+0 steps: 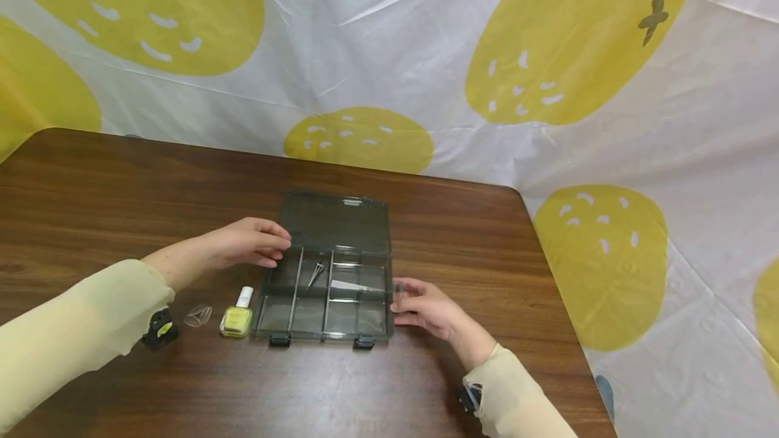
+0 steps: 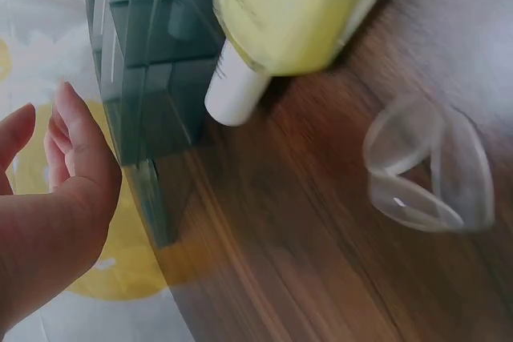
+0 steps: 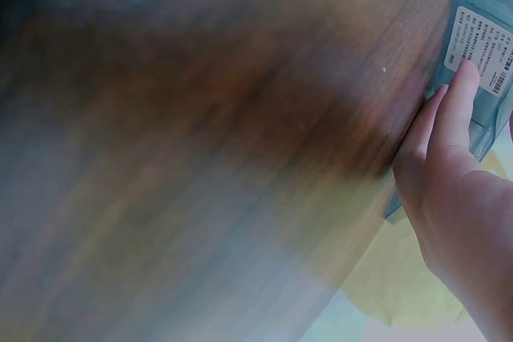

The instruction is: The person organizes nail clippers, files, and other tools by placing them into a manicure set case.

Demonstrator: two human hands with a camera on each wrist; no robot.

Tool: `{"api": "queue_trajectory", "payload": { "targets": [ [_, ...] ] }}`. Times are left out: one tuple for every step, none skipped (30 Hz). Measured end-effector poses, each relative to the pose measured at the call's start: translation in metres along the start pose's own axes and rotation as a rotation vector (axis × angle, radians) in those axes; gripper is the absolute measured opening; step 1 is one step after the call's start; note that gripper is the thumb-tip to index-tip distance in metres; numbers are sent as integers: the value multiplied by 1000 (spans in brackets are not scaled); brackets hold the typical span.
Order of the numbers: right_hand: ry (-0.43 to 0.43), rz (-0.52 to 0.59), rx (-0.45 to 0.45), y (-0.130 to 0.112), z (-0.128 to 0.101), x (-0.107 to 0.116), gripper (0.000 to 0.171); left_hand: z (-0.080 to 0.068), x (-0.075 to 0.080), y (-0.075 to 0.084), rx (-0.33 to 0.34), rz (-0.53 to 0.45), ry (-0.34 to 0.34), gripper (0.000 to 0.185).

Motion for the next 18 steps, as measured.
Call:
{"api": "queue_trajectory", "payload": {
  "targets": [
    [0, -1, -2, 0, 0, 0, 69, -2, 2, -1, -2, -4, 1, 34],
    [0, -1, -4, 0, 0, 0, 69, -4, 3, -2, -2, -8, 1, 34],
    [-4, -2, -4, 1, 0, 0, 70, -6, 4, -3, 0, -10, 2, 33],
    [-5, -2, -4, 1, 0, 0, 70, -7, 6, -4, 5, -10, 4, 33],
    [-4, 0, -5, 1, 1, 0, 70, -9, 7, -5, 9, -7, 4, 34],
    [-5, 3, -5, 1, 1, 0, 70, -10, 8, -7, 11, -2, 3, 34],
    [-6, 5, -5, 1, 1, 0, 70, -12, 10, -8, 10, 4, 1, 35],
    [-7, 6, -4, 1, 1, 0, 70, -14, 11, -9, 12, 11, 1, 36],
    [-9, 6, -2, 1, 1, 0, 70, -15, 13, -11, 13, 16, 1, 36],
    [-9, 9, -1, 1, 1, 1, 70, -17, 15, -13, 15, 25, 0, 36],
    [-9, 12, -1, 1, 1, 1, 69, -19, 16, -15, 13, 30, -2, 37],
    [-13, 12, 2, 1, 1, 1, 69, -20, 18, -17, 17, 33, -2, 36],
    [-18, 13, 5, 1, 1, 1, 69, -22, 19, -19, 20, 41, -2, 36],
    [-23, 14, 8, 1, 1, 1, 69, -23, 21, -21, 26, 50, -1, 36],
    [-26, 15, 11, 1, 1, 1, 69, -25, 23, -23, 27, 63, -1, 36],
    [-30, 17, 13, 1, 1, 1, 69, -27, 25, -25, 32, 76, 0, 37],
    [-32, 18, 14, 1, 1, 1, 68, -29, 26, -26, 36, 87, 2, 37],
    [-35, 19, 15, 1, 1, 0, 68, -31, 28, -28, 44, 101, 6, 37]
  ]
}}
Point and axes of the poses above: each hand's wrist, its own z-axis towards the middle knuckle, its own x-axis out of the back of the hand, y = z × x, the point moved 2 cm from there along z, towards the middle knuckle, and after that the axes turned 9 degrees about z, right-handed, at the moved point
